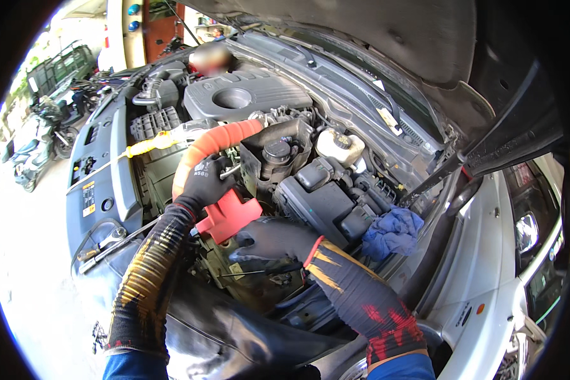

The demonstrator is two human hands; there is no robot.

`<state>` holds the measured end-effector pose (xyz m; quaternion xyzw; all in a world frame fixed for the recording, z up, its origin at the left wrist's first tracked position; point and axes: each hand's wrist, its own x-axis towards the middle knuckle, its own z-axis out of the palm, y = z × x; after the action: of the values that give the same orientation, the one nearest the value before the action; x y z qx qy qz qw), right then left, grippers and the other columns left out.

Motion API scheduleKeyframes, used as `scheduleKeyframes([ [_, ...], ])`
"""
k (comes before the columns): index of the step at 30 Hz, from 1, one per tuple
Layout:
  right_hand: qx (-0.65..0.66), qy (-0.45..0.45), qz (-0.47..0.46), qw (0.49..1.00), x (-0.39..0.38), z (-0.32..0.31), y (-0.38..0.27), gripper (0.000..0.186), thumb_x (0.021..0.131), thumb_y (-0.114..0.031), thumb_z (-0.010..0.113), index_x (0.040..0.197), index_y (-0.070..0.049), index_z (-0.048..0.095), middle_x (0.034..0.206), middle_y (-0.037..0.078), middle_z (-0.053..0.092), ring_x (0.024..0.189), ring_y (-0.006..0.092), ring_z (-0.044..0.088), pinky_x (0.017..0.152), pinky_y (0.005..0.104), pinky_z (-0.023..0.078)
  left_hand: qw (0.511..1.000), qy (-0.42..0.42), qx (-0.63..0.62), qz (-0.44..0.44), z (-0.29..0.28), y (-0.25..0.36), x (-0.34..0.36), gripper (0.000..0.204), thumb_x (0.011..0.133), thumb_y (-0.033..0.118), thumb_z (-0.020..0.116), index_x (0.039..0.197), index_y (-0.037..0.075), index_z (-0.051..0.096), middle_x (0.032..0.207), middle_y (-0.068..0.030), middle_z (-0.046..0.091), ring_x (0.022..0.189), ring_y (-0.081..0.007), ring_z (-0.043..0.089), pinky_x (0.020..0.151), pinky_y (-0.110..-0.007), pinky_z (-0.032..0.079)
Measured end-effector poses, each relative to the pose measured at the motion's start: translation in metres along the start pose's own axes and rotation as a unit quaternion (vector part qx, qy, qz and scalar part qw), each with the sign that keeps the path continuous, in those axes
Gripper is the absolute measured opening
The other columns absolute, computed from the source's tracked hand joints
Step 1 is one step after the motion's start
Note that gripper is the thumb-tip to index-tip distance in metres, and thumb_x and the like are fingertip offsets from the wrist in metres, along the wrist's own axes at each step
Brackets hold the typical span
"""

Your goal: The person works under the hood of a white car, using a ratchet and socket to loosen and remove bolts from the engine area. They retrieve tools from a nearby toolbox and continue removing fasteners while adjusting their position around the engine bay.

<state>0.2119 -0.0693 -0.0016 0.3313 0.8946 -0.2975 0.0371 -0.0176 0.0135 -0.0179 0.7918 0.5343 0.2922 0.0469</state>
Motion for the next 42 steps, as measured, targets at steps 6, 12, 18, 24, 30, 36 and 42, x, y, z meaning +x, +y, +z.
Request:
scheduleKeyframes([
  [6,-0.061,0.199,-0.208,0.956,-0.015,-0.026,-0.036,0.038,0.1,-0.039,0.069,0.116,-0.004,0.071,0.109,0.024,0.073,0.103,0.0412,0.069,0.088,0.053,0.054,0.987,0.123,-0.105,-0.017,-0.059,0.086,-0.043,0.045,0.097,0.035,0.077,0.125,0.0,0.069,0.114,-0.0225,0.071,0.113,-0.0383,0.068,0.098,-0.045,0.053],
  [12,-0.05,0.408,-0.273,0.87,-0.128,-0.038,-0.036,0.034,0.093,-0.023,0.074,0.121,-0.003,0.071,0.118,0.017,0.071,0.105,0.0396,0.07,0.093,0.0512,0.056,0.963,0.187,-0.178,-0.08,-0.098,0.187,-0.112,0.049,0.102,0.026,0.073,0.138,-0.006,0.063,0.137,-0.0213,0.064,0.132,-0.0307,0.061,0.113,-0.041,0.046],
  [18,-0.34,0.384,0.176,0.84,-0.287,-0.034,0.066,0.03,0.089,-0.032,0.074,0.111,-0.01,0.076,0.111,0.012,0.069,0.124,0.034,0.058,0.101,0.0523,0.048,0.958,0.113,-0.205,-0.164,-0.094,0.247,-0.187,0.045,0.101,0.025,0.075,0.135,-0.003,0.064,0.139,-0.0161,0.061,0.122,-0.0243,0.063,0.095,-0.035,0.054],
  [24,0.09,0.497,-0.012,0.863,-0.259,-0.031,0.066,0.019,0.1,-0.003,0.058,0.113,0.0,0.072,0.103,0.015,0.075,0.092,0.0295,0.073,0.085,0.0429,0.058,0.944,0.07,-0.311,-0.089,-0.042,0.322,-0.181,0.036,0.105,0.019,0.069,0.135,-0.001,0.066,0.133,-0.015,0.067,0.127,-0.0233,0.062,0.111,-0.037,0.047],
  [30,0.537,0.215,-0.14,0.804,-0.195,0.001,-0.036,0.053,0.103,-0.018,0.072,0.147,0.006,0.057,0.132,0.011,0.07,0.122,0.017,0.063,0.107,0.0353,0.05,0.696,0.201,-0.634,-0.271,0.004,0.309,-0.142,0.026,0.115,0.022,0.057,0.127,0.003,0.069,0.102,0.0018,0.072,0.088,-0.0057,0.063,0.081,-0.025,0.054],
  [36,0.122,0.381,-0.206,0.893,-0.202,0.003,-0.058,0.06,0.097,-0.016,0.075,0.152,0.0,0.056,0.144,0.03,0.06,0.131,0.0383,0.063,0.109,0.0442,0.052,0.767,0.203,-0.577,-0.196,-0.02,0.27,-0.156,0.034,0.115,0.026,0.054,0.127,-0.002,0.067,0.112,-0.0059,0.074,0.097,-0.0122,0.07,0.087,-0.031,0.057],
  [42,0.032,0.435,-0.224,0.872,-0.216,-0.008,-0.025,0.051,0.081,0.007,0.067,0.13,-0.006,0.074,0.12,0.023,0.073,0.11,0.0419,0.073,0.098,0.0477,0.058,0.906,0.019,-0.404,-0.123,-0.052,0.31,-0.196,0.057,0.114,0.03,0.059,0.157,-0.004,0.044,0.144,-0.0117,0.064,0.133,-0.0223,0.06,0.119,-0.038,0.042],
])
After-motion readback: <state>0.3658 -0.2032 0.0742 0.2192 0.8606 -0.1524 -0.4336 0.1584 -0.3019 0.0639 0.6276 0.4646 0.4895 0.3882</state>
